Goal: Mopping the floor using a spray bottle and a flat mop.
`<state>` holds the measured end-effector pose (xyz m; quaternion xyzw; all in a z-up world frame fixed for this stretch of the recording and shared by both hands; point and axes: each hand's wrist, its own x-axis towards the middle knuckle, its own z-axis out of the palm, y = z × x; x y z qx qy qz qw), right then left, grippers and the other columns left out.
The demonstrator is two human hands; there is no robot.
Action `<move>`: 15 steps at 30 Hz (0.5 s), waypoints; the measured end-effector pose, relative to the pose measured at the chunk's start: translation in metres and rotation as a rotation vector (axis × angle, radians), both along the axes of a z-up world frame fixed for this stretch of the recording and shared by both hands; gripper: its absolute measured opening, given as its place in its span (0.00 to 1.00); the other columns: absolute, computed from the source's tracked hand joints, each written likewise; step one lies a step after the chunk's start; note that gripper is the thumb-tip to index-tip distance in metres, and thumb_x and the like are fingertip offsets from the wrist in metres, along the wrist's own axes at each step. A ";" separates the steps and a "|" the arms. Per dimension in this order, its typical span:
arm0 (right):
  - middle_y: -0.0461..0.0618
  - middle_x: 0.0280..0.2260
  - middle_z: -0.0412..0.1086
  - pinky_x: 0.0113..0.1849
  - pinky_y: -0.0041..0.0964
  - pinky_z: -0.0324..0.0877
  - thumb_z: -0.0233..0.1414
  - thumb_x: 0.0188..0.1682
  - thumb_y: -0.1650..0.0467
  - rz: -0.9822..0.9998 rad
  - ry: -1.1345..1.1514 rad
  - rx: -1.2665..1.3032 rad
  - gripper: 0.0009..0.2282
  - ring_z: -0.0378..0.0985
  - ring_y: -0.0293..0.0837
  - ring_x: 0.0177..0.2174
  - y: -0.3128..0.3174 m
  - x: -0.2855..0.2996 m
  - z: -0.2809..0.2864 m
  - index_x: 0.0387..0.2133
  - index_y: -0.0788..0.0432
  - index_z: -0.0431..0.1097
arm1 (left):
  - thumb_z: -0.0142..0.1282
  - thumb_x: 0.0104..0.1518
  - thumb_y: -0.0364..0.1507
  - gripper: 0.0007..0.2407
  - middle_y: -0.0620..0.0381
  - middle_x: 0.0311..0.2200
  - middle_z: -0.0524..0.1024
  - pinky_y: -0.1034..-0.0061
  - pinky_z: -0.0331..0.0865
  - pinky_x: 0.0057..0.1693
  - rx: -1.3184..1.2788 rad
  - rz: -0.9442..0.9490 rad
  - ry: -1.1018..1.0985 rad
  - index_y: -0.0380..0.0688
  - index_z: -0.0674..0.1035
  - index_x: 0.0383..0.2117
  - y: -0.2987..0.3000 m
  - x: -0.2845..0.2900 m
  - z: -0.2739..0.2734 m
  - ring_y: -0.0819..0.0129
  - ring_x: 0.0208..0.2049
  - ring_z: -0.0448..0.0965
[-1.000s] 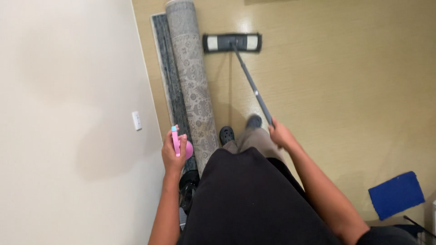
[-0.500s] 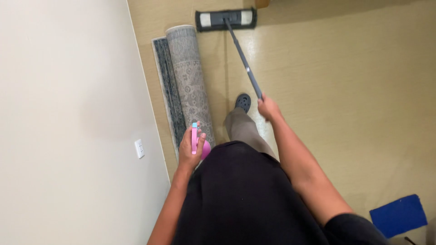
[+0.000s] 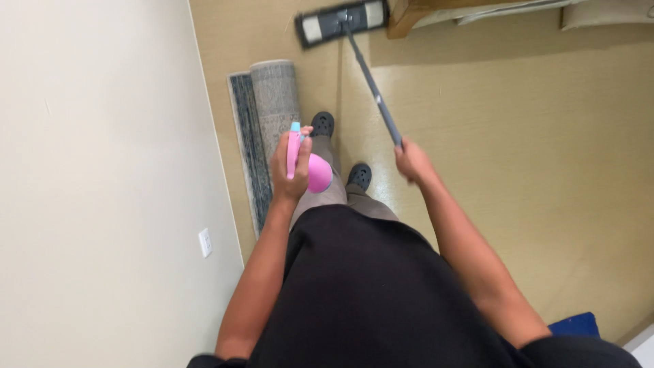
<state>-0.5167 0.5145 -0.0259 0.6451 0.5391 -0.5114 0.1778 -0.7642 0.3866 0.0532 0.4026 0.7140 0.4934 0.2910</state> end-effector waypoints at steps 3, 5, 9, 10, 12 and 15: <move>0.59 0.29 0.72 0.32 0.52 0.71 0.45 0.56 0.62 0.035 0.031 0.101 0.19 0.76 0.54 0.27 -0.058 0.052 -0.017 0.60 0.49 0.63 | 0.53 0.64 0.32 0.09 0.48 0.29 0.82 0.69 0.73 0.39 -0.056 0.035 -0.010 0.40 0.81 0.38 0.060 -0.021 -0.007 0.61 0.29 0.82; 0.61 0.35 0.74 0.38 0.52 0.71 0.46 0.56 0.61 0.035 0.008 0.068 0.20 0.77 0.56 0.35 -0.079 0.086 -0.021 0.61 0.48 0.63 | 0.55 0.61 0.34 0.10 0.46 0.26 0.82 0.65 0.73 0.37 -0.156 0.056 0.026 0.39 0.81 0.32 0.098 -0.038 -0.039 0.55 0.27 0.82; 0.61 0.51 0.73 0.51 0.51 0.69 0.47 0.55 0.60 0.015 -0.050 0.040 0.23 0.75 0.59 0.52 -0.094 0.090 -0.017 0.64 0.47 0.61 | 0.56 0.58 0.41 0.17 0.37 0.25 0.80 0.51 0.72 0.40 -0.401 0.079 0.306 0.38 0.82 0.24 0.156 -0.077 -0.142 0.38 0.30 0.81; 0.61 0.51 0.73 0.51 0.51 0.69 0.47 0.55 0.60 -0.006 -0.059 0.044 0.23 0.75 0.59 0.52 -0.091 0.079 -0.011 0.64 0.47 0.61 | 0.56 0.58 0.41 0.17 0.37 0.25 0.80 0.51 0.72 0.40 -0.394 0.057 0.302 0.38 0.82 0.24 0.167 -0.083 -0.151 0.38 0.30 0.81; 0.60 0.54 0.71 0.54 0.51 0.68 0.46 0.55 0.59 0.002 -0.110 0.019 0.23 0.73 0.59 0.55 -0.088 0.059 0.003 0.64 0.47 0.61 | 0.54 0.56 0.43 0.18 0.35 0.27 0.80 0.48 0.72 0.43 -0.517 0.037 0.316 0.39 0.82 0.25 0.185 -0.094 -0.169 0.36 0.33 0.81; 0.61 0.54 0.71 0.54 0.50 0.68 0.46 0.55 0.59 -0.015 -0.149 -0.003 0.24 0.73 0.60 0.55 -0.087 0.035 0.012 0.65 0.47 0.60 | 0.53 0.55 0.44 0.18 0.34 0.27 0.80 0.47 0.72 0.43 -0.583 0.002 0.331 0.39 0.82 0.25 0.204 -0.106 -0.171 0.35 0.33 0.80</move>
